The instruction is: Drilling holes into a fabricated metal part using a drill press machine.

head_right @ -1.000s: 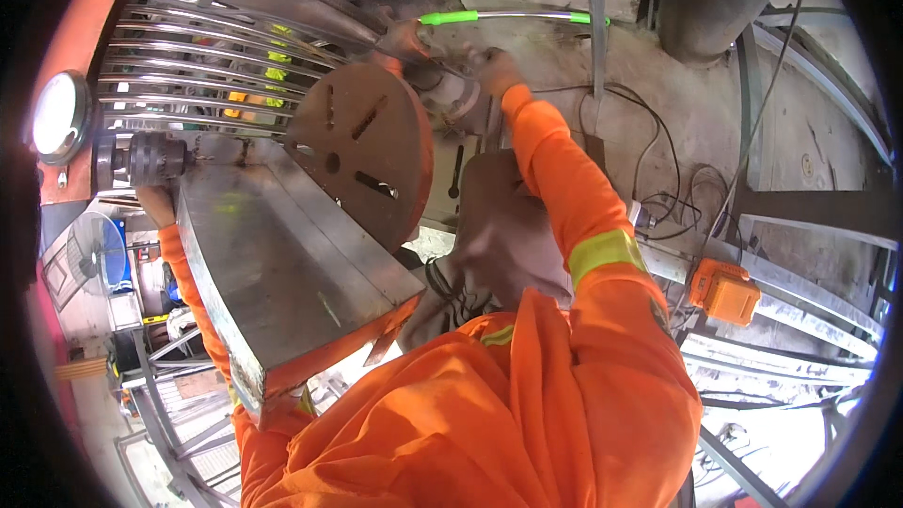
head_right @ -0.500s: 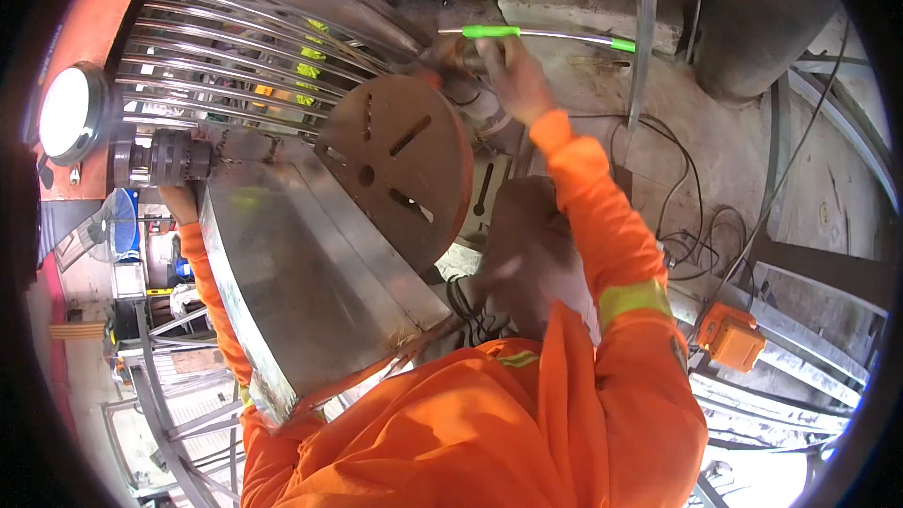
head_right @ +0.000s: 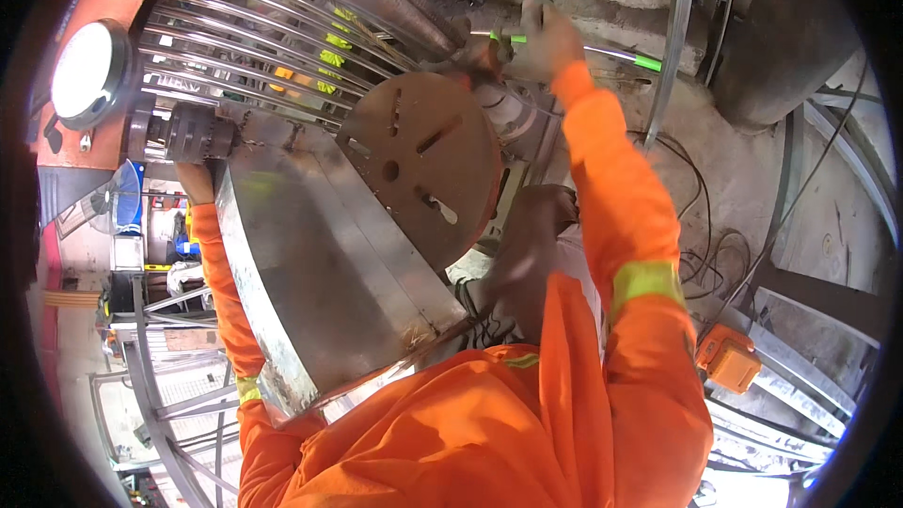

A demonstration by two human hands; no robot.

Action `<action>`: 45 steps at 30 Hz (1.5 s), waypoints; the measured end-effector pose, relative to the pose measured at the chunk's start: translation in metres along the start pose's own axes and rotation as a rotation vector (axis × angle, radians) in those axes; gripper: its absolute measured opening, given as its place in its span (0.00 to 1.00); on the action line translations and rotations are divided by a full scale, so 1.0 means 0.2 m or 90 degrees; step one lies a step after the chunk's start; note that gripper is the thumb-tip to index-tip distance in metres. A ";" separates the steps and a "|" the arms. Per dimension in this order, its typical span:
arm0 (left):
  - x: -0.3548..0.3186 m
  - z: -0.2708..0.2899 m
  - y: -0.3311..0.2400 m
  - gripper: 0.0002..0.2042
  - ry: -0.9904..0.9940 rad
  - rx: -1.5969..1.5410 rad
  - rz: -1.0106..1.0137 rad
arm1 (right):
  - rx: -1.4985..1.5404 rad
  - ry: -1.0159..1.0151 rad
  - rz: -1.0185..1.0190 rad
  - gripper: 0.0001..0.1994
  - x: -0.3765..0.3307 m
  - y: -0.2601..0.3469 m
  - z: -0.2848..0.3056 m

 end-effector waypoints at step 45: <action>-0.12 -0.07 -0.17 0.14 0.024 0.502 -0.272 | -0.110 0.065 0.103 0.26 -0.46 -1.06 -0.29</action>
Point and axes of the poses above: each hand's wrist, its own x-axis towards the middle knuckle, its own z-axis out of the back of the hand, y = z × x, the point moved 4 cm from there along x, towards the middle knuckle, and after that the axes turned 4 degrees about z, right-handed, at the moved point
